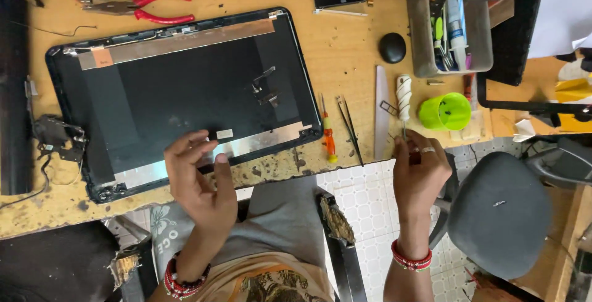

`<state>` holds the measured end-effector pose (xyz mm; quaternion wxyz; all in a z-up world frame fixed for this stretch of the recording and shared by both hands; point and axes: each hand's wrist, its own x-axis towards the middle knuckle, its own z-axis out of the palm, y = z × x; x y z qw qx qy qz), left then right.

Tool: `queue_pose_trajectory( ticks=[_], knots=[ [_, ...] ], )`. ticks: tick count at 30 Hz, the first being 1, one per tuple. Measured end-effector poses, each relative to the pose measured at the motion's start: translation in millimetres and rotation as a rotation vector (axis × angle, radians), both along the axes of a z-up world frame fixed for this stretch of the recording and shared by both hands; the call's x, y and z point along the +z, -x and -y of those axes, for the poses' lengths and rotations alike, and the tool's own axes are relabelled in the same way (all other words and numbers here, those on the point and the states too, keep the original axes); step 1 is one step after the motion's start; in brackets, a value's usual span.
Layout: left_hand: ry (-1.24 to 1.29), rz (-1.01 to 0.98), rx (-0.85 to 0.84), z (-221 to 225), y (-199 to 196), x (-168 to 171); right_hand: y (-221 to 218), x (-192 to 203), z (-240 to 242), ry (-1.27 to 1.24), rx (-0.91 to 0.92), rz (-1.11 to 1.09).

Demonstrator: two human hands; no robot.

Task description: The person repairs a disassembled laptop display at a workbench. They use pliers and a screwdriver to work on a small metal bracket, handle small parts with tweezers, and then use a soldering iron to heat a component held in the other hand.

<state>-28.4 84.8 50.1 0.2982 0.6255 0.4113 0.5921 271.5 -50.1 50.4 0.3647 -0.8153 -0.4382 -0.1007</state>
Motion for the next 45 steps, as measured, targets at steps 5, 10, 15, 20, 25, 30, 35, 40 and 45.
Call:
queue_pose_trajectory(
  ticks=[5, 10, 15, 20, 25, 30, 35, 40, 45],
  knots=[
    [-0.034, -0.065, -0.031, 14.0, 5.2, 0.6, 18.8, 12.8, -4.7, -0.016, -0.042, 0.023],
    [-0.025, -0.090, -0.060, 17.8, 3.4, 4.4, 58.1, 31.8, -19.5, -0.087, -0.018, 0.075],
    [-0.031, -0.144, -0.054, 17.5, 3.8, 4.0, 71.7, 31.3, -39.4, 0.117, 0.144, 0.005],
    [-0.070, -0.134, -0.072, 20.4, 5.3, 2.5, 80.0, 46.3, -46.3, 0.053, 0.251, -0.129],
    [-0.108, -0.068, -0.080, 23.0, 12.3, 5.1, 107.2, 40.5, -55.2, -0.209, 0.496, -1.114],
    [-0.029, 0.067, -0.219, 24.5, 25.8, 6.1, 175.1, 59.5, -68.4, -0.093, 0.705, -1.226],
    [-0.040, 0.049, -0.238, 42.9, 46.1, 1.4, 223.2, 125.9, -112.2, 0.363, 1.206, -0.231],
    [-0.151, -0.045, -0.229, 59.4, 74.4, -2.8, 276.8, 159.7, -144.2, 0.297, 1.463, 0.003],
    [-0.155, -0.076, -0.068, 64.3, 102.3, -35.5, 358.9, 177.0, -173.9, 0.277, 1.661, -0.067]
  ],
)
